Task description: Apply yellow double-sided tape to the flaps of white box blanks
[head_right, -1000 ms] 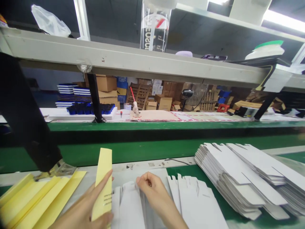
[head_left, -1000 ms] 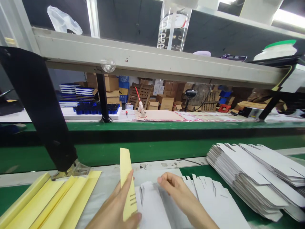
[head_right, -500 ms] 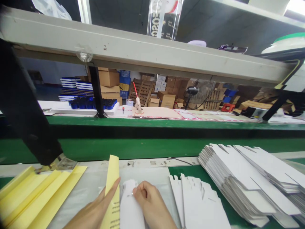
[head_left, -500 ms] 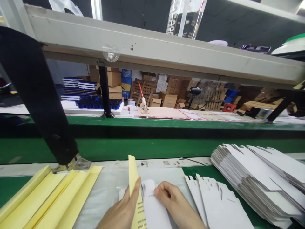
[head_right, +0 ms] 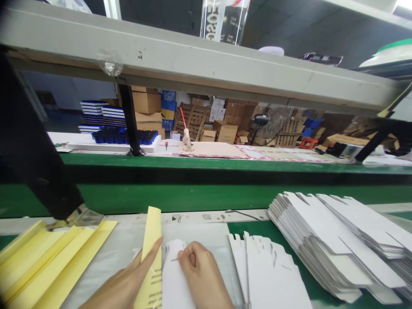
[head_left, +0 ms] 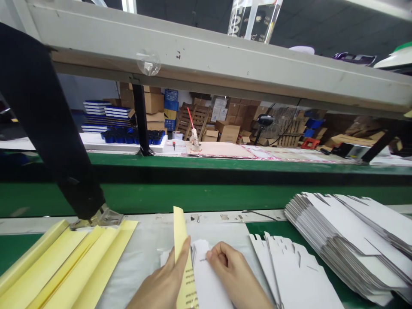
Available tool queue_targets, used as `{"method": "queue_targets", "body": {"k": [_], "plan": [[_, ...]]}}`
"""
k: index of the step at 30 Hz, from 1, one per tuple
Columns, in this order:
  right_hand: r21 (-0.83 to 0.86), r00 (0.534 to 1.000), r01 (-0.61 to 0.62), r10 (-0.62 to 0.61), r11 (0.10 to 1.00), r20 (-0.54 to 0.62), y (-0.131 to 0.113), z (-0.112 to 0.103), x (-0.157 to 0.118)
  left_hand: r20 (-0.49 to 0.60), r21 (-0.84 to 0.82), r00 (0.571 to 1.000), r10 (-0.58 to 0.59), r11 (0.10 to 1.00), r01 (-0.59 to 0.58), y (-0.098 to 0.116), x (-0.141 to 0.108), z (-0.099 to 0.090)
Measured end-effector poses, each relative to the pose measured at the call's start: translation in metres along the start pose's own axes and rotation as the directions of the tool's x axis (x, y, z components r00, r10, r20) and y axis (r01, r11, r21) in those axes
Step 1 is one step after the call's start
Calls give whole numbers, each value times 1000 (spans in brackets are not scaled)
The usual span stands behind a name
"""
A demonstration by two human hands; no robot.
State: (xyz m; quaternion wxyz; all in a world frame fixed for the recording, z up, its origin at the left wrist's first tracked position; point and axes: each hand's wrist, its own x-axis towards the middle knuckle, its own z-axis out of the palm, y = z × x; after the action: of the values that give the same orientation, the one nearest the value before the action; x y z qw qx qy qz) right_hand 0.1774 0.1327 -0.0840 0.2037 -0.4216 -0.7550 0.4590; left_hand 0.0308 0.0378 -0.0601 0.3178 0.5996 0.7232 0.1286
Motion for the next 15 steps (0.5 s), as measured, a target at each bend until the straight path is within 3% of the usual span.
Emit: {"method": "queue_targets", "body": {"k": [9, 15], "plan": [[-145, 998, -7, -3, 989, -69, 3, 4, 2, -37, 2, 999, -28, 1000, 28, 1, 0, 1], [-48, 998, -35, 32, 998, -54, 7, 2, 3, -17, 68, 998, -65, 995, 66, 0, 2, 6]]}}
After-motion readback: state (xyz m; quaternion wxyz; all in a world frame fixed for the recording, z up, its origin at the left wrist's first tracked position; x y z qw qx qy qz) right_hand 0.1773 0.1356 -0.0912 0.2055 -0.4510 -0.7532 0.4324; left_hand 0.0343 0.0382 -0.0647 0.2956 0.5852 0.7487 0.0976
